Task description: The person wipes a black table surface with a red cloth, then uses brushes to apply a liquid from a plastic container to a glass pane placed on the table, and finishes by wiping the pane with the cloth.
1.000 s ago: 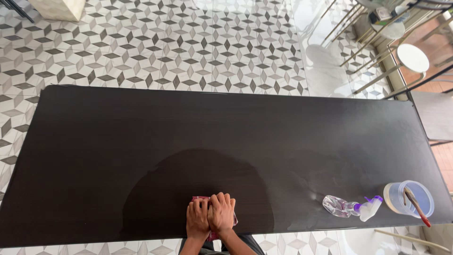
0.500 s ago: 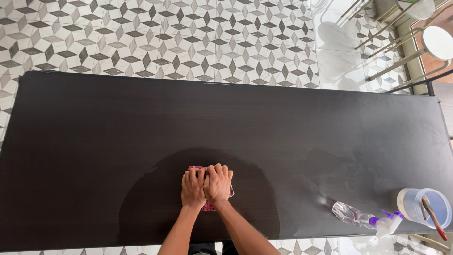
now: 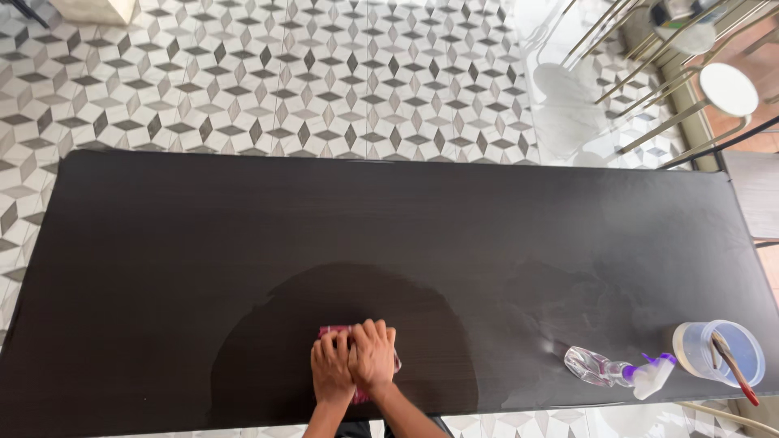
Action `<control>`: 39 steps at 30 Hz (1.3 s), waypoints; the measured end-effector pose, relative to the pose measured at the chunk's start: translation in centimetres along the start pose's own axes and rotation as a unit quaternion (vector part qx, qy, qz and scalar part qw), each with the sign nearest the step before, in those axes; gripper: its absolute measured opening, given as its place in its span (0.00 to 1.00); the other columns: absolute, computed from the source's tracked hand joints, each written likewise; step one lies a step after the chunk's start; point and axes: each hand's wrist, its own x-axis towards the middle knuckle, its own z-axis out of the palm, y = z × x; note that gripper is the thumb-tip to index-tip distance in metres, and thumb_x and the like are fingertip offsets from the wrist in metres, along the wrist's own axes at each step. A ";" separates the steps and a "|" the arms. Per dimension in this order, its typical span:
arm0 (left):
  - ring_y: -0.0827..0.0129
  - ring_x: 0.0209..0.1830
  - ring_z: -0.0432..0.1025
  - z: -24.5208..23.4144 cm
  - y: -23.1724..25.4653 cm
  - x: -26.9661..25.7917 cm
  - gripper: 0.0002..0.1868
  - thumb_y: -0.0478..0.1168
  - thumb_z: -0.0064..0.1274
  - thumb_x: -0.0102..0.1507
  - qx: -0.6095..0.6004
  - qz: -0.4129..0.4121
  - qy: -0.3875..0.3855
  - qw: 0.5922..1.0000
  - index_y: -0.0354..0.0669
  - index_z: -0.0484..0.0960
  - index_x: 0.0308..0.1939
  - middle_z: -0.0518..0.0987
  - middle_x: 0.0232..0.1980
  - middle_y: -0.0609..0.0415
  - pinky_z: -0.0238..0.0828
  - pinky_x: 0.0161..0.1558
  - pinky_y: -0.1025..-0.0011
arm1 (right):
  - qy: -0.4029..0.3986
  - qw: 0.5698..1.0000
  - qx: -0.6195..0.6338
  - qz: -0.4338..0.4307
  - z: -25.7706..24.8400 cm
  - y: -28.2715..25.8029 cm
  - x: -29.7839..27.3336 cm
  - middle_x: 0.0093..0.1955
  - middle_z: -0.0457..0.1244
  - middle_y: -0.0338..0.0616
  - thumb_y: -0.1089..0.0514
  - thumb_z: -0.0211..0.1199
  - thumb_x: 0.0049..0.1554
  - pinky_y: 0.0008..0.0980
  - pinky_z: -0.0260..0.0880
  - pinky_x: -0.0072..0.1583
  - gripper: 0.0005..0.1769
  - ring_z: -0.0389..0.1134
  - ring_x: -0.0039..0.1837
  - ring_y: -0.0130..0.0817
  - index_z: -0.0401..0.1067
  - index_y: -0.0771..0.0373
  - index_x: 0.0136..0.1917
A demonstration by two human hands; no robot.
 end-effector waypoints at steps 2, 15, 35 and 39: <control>0.58 0.48 0.67 -0.6 0.2 -1.9 0.23 0.41 0.59 0.55 -0.016 -0.006 -0.016 1.000 0.45 0.71 0.52 0.70 0.49 0.51 0.70 0.54 0.59 | -0.011 1.000 -0.003 0.010 -0.5 -0.6 -1.8 0.40 0.59 0.43 0.58 0.54 0.52 0.43 0.55 0.52 0.03 0.58 0.47 0.42 0.68 0.58 0.40; 0.59 0.47 0.67 0.8 -0.5 -5.5 0.23 0.41 0.59 0.56 -0.019 -0.008 -0.069 0.997 0.47 0.69 0.53 0.69 0.49 0.49 0.70 0.53 0.60 | -0.040 0.998 -0.019 0.034 0.0 -0.5 -5.5 0.39 0.59 0.41 0.58 0.53 0.52 0.43 0.54 0.52 0.04 0.58 0.47 0.40 0.67 0.57 0.38; 0.60 0.48 0.68 0.8 -2.4 6.8 0.19 0.43 0.59 0.59 0.036 -0.013 -0.016 0.999 0.46 0.70 0.50 0.69 0.47 0.52 0.73 0.55 0.59 | 0.001 1.000 -0.009 0.023 3.1 1.0 6.4 0.39 0.60 0.41 0.59 0.56 0.53 0.43 0.55 0.52 0.03 0.59 0.47 0.41 0.68 0.58 0.38; 0.60 0.49 0.68 1.1 -2.6 8.5 0.19 0.44 0.58 0.59 0.029 -0.035 -0.035 0.998 0.46 0.70 0.50 0.69 0.49 0.52 0.73 0.55 0.60 | 0.007 0.999 -0.010 0.030 3.5 1.2 8.1 0.39 0.60 0.41 0.59 0.56 0.53 0.43 0.55 0.52 0.03 0.59 0.47 0.41 0.68 0.57 0.38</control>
